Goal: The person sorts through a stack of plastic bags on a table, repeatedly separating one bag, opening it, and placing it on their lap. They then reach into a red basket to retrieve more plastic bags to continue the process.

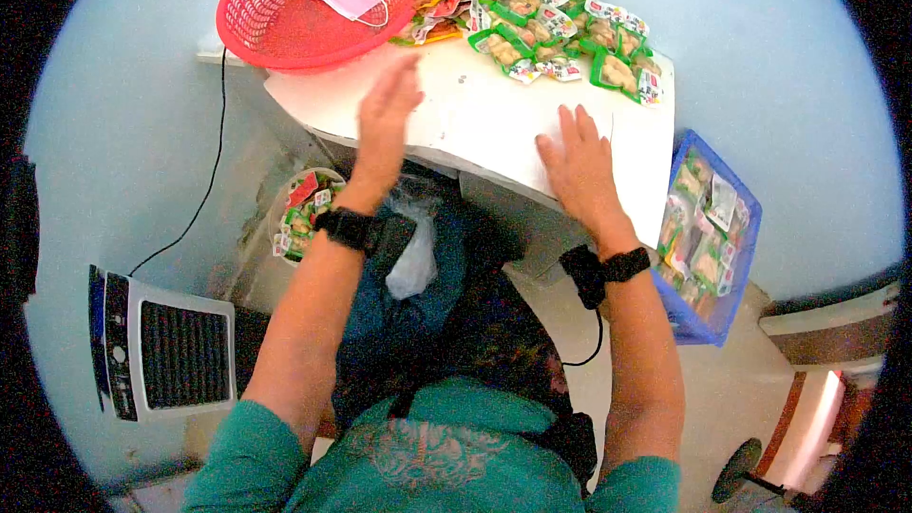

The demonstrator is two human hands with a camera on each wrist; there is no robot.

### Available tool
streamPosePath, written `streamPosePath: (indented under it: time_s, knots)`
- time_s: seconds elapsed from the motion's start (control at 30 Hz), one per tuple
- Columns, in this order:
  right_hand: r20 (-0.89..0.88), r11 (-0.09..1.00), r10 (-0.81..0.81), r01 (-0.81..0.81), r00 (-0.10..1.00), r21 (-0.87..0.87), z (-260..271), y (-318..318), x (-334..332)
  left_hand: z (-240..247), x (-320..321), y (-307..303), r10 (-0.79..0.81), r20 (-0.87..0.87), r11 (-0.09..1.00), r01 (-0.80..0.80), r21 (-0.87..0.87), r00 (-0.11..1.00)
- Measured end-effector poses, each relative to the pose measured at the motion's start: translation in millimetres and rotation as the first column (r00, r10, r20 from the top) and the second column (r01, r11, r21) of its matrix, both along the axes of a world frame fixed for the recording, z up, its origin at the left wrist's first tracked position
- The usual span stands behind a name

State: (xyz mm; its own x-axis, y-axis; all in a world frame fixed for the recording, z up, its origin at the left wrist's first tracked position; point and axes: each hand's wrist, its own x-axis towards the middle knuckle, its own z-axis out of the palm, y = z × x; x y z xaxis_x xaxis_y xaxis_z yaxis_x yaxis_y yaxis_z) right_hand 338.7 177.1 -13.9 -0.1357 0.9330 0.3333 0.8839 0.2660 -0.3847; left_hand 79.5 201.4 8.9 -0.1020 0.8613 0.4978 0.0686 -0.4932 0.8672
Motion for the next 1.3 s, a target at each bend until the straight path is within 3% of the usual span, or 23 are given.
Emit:
streamPosePath:
  time_s: [0.03, 0.1, 0.13, 0.17, 0.27, 0.3, 0.37, 0.43, 0.5, 0.57, 0.6, 0.7, 0.73, 0.83, 0.87, 0.97, 1.0, 1.1, 1.2, 1.3]
  knots:
    - [-0.087, 0.999, 0.001, 0.003, 0.996, 0.043, 1, -3, 2, 2, -12, -13, 0.084, 0.089, 0.996, -0.087, 0.032, 0.993]
    - [-0.253, 0.992, 0.024, 0.009, 0.967, 0.129, 11, -10, 1, -3, -35, -45, 0.260, 0.021, 0.966, -0.260, 0.004, 0.965]
    - [-0.169, 0.955, 0.019, 0.033, 0.985, 0.295, 21, -20, -6, -13, -49, -59, 0.278, -0.099, 0.958, -0.284, -0.045, 0.955]
    - [-0.176, 0.940, 0.084, -0.020, 0.981, 0.340, 29, -29, -14, -29, -59, -73, 0.287, -0.216, 0.945, -0.313, -0.092, 0.933]
    - [-0.197, 0.862, 0.273, -0.148, 0.942, 0.484, 30, -53, -46, -82, -61, -116, 0.221, -0.422, 0.971, -0.240, 0.009, 0.879]
    - [-0.267, 0.895, 0.315, -0.192, 0.911, 0.402, 22, -64, -61, -100, -58, -126, 0.208, -0.523, 0.977, -0.200, 0.073, 0.826]
    - [-0.276, 0.861, 0.490, -0.409, 0.827, 0.301, 7, -77, -90, -141, -50, -144, 0.191, -0.710, 0.981, -0.142, 0.129, 0.677]
    - [-0.274, 0.837, 0.547, -0.524, 0.791, 0.158, -17, -79, -113, -153, -44, -157, -0.039, -0.766, 0.996, -0.038, -0.082, 0.642]
    - [-0.362, 0.775, 0.478, -0.578, 0.800, -0.255, -30, -66, -129, -156, -39, -159, -0.115, -0.819, 0.985, -0.044, -0.169, 0.563]
    - [-0.255, 0.784, 0.505, -0.562, 0.824, -0.264, -62, -43, -142, -141, -40, -159, -0.272, -0.814, 0.935, -0.059, -0.350, 0.513]
    - [-0.203, 0.789, 0.516, -0.554, 0.832, -0.266, -77, -32, -149, -159, -43, -156, -0.210, -0.813, 0.962, -0.035, -0.272, 0.542]
    - [-0.201, 0.825, 0.494, -0.529, 0.846, -0.199, -110, -6, -169, -163, -44, -153, -0.248, -0.813, 0.951, -0.028, -0.308, 0.527]
    - [-0.161, 0.808, 0.499, -0.524, 0.852, -0.270, -131, 12, -173, -164, -42, -155, -0.177, -0.801, 0.969, -0.040, -0.243, 0.573]
    - [-0.047, 0.783, 0.384, -0.352, 0.922, -0.512, -126, 29, -195, -154, -40, -155, -0.238, -0.805, 0.950, -0.043, -0.310, 0.543]
    - [0.011, 0.792, 0.375, -0.315, 0.927, -0.523, -124, 31, -201, -156, -40, -153, -0.258, -0.816, 0.944, -0.048, -0.328, 0.517]
    - [0.066, 0.781, 0.471, -0.381, 0.880, -0.496, -135, 47, -210, -159, -43, -154, -0.187, -0.786, 0.970, -0.017, -0.244, 0.590]
    - [0.092, 0.798, 0.462, -0.369, 0.882, -0.476, -141, 48, -214, -171, -43, -153, -0.182, -0.813, 0.969, -0.037, -0.242, 0.553]
    - [-0.041, 0.686, 0.412, -0.339, 0.910, -0.644, -126, 48, -213, -165, -43, -151, -0.254, -0.780, 0.950, -0.004, -0.313, 0.572]
    - [-0.033, 0.698, 0.550, -0.481, 0.835, -0.531, -121, 45, -203, -162, -42, -155, -0.212, -0.776, 0.960, -0.024, -0.280, 0.594]
    - [-0.012, 0.801, 0.533, -0.508, 0.846, -0.316, -101, 24, -189, -170, -46, -154, -0.229, -0.749, 0.956, -0.003, -0.295, 0.622]
